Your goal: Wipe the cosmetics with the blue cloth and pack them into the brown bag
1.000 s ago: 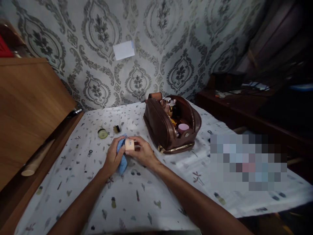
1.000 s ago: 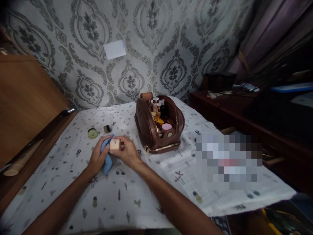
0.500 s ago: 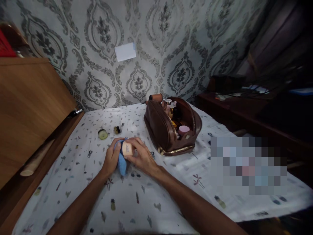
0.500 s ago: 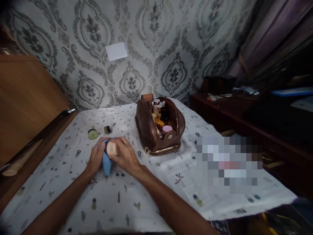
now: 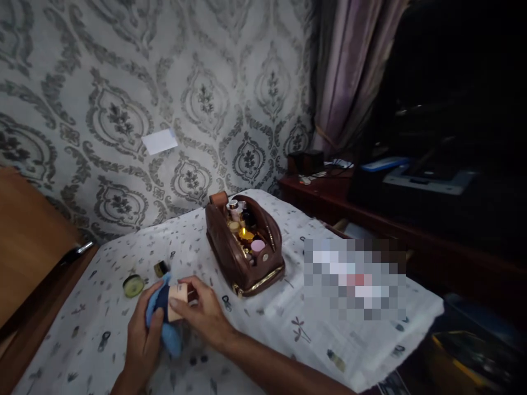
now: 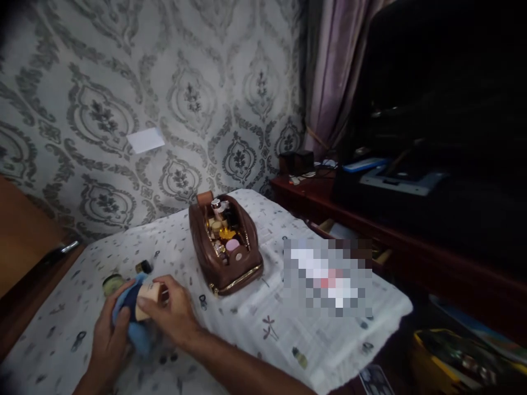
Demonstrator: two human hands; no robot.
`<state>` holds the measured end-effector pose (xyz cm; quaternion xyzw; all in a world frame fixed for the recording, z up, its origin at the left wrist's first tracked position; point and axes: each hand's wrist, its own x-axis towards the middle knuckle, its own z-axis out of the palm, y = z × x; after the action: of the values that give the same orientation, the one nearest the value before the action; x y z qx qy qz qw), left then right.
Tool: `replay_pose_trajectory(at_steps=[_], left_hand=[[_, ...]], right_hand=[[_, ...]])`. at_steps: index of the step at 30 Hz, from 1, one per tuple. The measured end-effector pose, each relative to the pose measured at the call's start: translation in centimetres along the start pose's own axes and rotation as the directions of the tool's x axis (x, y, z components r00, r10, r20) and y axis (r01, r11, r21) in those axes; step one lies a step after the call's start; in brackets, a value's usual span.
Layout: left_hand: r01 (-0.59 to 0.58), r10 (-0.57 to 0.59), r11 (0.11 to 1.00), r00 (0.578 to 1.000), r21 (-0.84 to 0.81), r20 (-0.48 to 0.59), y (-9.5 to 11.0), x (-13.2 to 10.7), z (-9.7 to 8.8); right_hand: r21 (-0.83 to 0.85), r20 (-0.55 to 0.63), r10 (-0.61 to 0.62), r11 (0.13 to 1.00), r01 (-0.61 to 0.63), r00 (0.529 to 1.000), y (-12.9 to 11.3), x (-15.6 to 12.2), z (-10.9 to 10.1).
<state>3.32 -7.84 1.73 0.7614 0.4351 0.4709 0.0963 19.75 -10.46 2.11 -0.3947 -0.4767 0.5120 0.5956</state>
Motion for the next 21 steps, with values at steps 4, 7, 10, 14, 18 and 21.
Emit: replay_pose_trajectory(at_steps=[4, 7, 10, 14, 18, 21], left_hand=[[0.022, -0.022, 1.000, 1.000, -0.006, -0.013, 1.2, 2.2, -0.5], [0.083, -0.083, 0.996, 0.996, -0.016, -0.037, 3.1, 4.4, -1.0], [0.099, -0.101, 0.994, 0.995, -0.050, -0.024, 5.1, 6.1, -1.0], [0.043, -0.048, 0.994, 0.998, -0.103, -0.049, 7.4, 7.5, 0.1], [0.013, -0.034, 0.979, 0.995, -0.201, -0.098, 10.2, 9.3, 2.0], [-0.011, 0.001, 0.989, 0.998, -0.148, -0.068, 12.0, 12.0, 4.1]], right_hand=[[0.291, 0.015, 0.149, 0.945, -0.147, 0.989, -0.8, 0.0, 0.5], [0.275, 0.039, 0.203, 0.939, -0.206, 0.978, -2.3, 0.1, 0.0], [0.081, 0.045, 0.242, 0.966, -0.245, 0.969, -4.4, 0.2, -1.6], [-0.047, 0.159, 0.171, 0.985, -0.166, 0.972, -6.8, 0.1, -4.5], [-0.010, 0.210, -0.013, 1.000, 0.016, 0.978, -8.3, -0.3, -6.8], [0.047, 0.166, -0.058, 0.998, 0.051, 0.984, -9.4, -0.3, -8.4]])
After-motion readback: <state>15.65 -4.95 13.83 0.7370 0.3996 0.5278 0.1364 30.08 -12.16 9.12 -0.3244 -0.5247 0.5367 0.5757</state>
